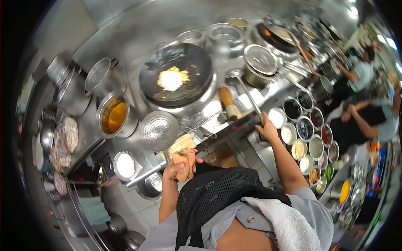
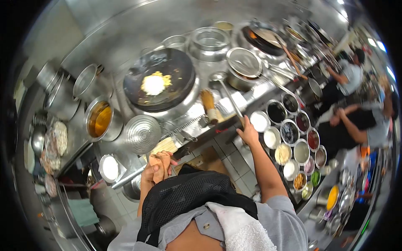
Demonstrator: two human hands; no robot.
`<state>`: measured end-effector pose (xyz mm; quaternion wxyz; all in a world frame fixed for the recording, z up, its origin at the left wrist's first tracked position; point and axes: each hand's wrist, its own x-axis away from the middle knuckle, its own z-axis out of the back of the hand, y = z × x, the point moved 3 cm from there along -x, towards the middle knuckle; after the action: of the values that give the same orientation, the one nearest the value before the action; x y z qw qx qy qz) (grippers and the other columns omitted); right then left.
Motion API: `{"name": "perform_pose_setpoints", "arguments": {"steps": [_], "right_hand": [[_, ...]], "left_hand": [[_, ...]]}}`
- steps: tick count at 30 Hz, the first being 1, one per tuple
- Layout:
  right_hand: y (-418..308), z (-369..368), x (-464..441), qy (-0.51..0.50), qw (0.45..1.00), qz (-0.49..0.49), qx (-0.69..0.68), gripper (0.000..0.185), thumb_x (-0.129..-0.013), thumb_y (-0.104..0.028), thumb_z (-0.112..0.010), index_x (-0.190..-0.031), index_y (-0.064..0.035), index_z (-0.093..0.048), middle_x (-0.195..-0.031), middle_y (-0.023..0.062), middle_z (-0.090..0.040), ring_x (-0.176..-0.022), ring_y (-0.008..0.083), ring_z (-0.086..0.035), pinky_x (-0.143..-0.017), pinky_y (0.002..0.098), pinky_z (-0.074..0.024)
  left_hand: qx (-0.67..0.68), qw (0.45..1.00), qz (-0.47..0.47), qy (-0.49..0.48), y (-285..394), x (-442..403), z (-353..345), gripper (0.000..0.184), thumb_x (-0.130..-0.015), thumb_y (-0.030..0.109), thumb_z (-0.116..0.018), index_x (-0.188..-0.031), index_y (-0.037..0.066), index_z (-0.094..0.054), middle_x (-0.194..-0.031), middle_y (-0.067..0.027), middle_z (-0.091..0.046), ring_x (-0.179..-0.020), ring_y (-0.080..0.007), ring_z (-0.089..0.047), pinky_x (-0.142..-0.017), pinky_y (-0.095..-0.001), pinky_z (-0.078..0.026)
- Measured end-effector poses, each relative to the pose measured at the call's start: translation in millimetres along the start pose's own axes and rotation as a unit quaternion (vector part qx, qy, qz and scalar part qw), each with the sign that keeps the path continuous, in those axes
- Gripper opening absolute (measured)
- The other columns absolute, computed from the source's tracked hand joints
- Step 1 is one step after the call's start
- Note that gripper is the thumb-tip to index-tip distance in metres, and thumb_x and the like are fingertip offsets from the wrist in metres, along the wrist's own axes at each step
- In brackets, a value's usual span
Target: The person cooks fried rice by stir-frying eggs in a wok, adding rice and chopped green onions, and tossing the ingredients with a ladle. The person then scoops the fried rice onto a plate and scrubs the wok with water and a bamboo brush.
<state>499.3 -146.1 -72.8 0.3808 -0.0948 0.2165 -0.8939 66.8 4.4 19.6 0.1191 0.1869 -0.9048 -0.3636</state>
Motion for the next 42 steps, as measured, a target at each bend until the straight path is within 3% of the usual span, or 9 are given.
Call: {"name": "perform_pose_setpoints", "arguments": {"steps": [2,4,8,12,21,27,30,33,42], "right_hand": [[21,-53,-34,0.046,0.993,0.090,-0.060,0.059,-0.082,-0.023,-0.072,-0.134,-0.0051,-0.051,-0.096,0.0210,-0.068,-0.086,0.0395,-0.068,-0.077,0.0460,-0.0545],[-31,-44,-34,-0.125,0.920,-0.106,-0.355,0.044,-0.085,-0.015,-0.067,-0.125,-0.0027,-0.055,-0.074,0.0088,-0.060,-0.056,0.0217,-0.060,-0.053,0.0348,-0.0496],[-130,-4,1,-0.171,0.773,-0.110,-0.600,0.041,-0.094,-0.016,-0.058,-0.132,-0.0051,-0.046,-0.066,0.0005,-0.042,-0.045,0.0118,-0.041,-0.042,0.0266,-0.0341],[-153,47,-13,-0.382,0.771,-0.103,-0.500,0.049,-0.101,-0.038,-0.048,-0.140,-0.0077,-0.046,-0.070,0.0070,-0.055,-0.051,0.0177,-0.055,-0.047,0.0308,-0.0466],[-224,110,-127,-0.236,0.928,0.015,-0.289,0.064,-0.090,-0.026,-0.074,-0.139,0.0024,-0.046,-0.067,0.0015,-0.057,-0.048,0.0056,-0.047,-0.039,0.0225,-0.0326],[-339,154,-156,-0.047,0.861,0.350,-0.366,0.022,-0.088,-0.016,-0.074,-0.103,-0.0017,-0.067,-0.074,0.0010,-0.058,-0.062,0.0101,-0.054,-0.057,0.0259,-0.0455],[-419,147,-176,0.030,0.705,0.582,-0.404,0.020,-0.083,-0.013,-0.077,-0.078,-0.0029,-0.061,-0.081,0.0072,-0.061,-0.074,0.0175,-0.056,-0.070,0.0300,-0.0449],[-497,132,-204,-0.297,0.644,0.442,-0.550,0.036,-0.094,-0.028,-0.069,-0.068,-0.0073,-0.055,-0.062,0.0028,-0.061,-0.056,0.0117,-0.058,-0.057,0.0277,-0.0464],[-567,197,-314,-0.233,0.605,0.393,-0.652,0.038,-0.091,-0.030,-0.073,-0.066,-0.0122,-0.051,-0.050,-0.0020,-0.048,-0.040,0.0095,-0.045,-0.038,0.0264,-0.0355]], "left_hand": [[0.007,0.994,-0.018,0.105,20,17,32,0.081,-0.072,0.037,-0.084,-0.131,-0.006,-0.049,-0.106,-0.0244,-0.066,-0.075,-0.0233,-0.067,-0.067,-0.0317,-0.056],[-0.005,0.988,-0.049,0.147,34,26,73,0.075,-0.078,0.035,-0.081,-0.132,-0.006,-0.049,-0.100,-0.0205,-0.067,-0.075,-0.0244,-0.067,-0.066,-0.0328,-0.057],[0.017,0.957,-0.090,0.275,65,46,119,0.063,-0.090,0.037,-0.071,-0.135,-0.002,-0.049,-0.100,-0.0169,-0.067,-0.077,-0.0250,-0.067,-0.067,-0.0370,-0.058],[0.059,0.937,-0.156,0.308,79,49,143,0.062,-0.097,0.044,-0.059,-0.141,0.003,-0.045,-0.103,-0.0134,-0.065,-0.081,-0.0229,-0.066,-0.073,-0.0393,-0.058],[0.123,0.921,-0.175,0.325,46,19,124,0.058,-0.094,0.037,-0.065,-0.137,0.004,-0.046,-0.108,-0.0127,-0.063,-0.095,-0.0254,-0.065,-0.084,-0.0481,-0.058],[0.208,0.860,-0.100,0.454,37,-44,39,0.036,-0.083,0.014,-0.069,-0.115,0.005,-0.055,-0.104,-0.0065,-0.062,-0.095,-0.0215,-0.062,-0.082,-0.0381,-0.055],[0.229,0.895,-0.099,0.370,21,-106,48,0.037,-0.083,0.017,-0.071,-0.115,0.010,-0.054,-0.106,-0.0070,-0.060,-0.099,-0.0239,-0.061,-0.088,-0.0455,-0.055],[0.259,0.891,-0.038,0.371,26,-166,52,0.045,-0.082,0.016,-0.071,-0.121,0.008,-0.050,-0.112,-0.0121,-0.056,-0.104,-0.0302,-0.060,-0.094,-0.0540,-0.053],[0.298,0.851,-0.007,0.432,42,-251,90,0.044,-0.083,0.030,-0.077,-0.119,0.024,-0.052,-0.113,-0.0127,-0.056,-0.104,-0.0352,-0.059,-0.096,-0.0632,-0.049]]}}
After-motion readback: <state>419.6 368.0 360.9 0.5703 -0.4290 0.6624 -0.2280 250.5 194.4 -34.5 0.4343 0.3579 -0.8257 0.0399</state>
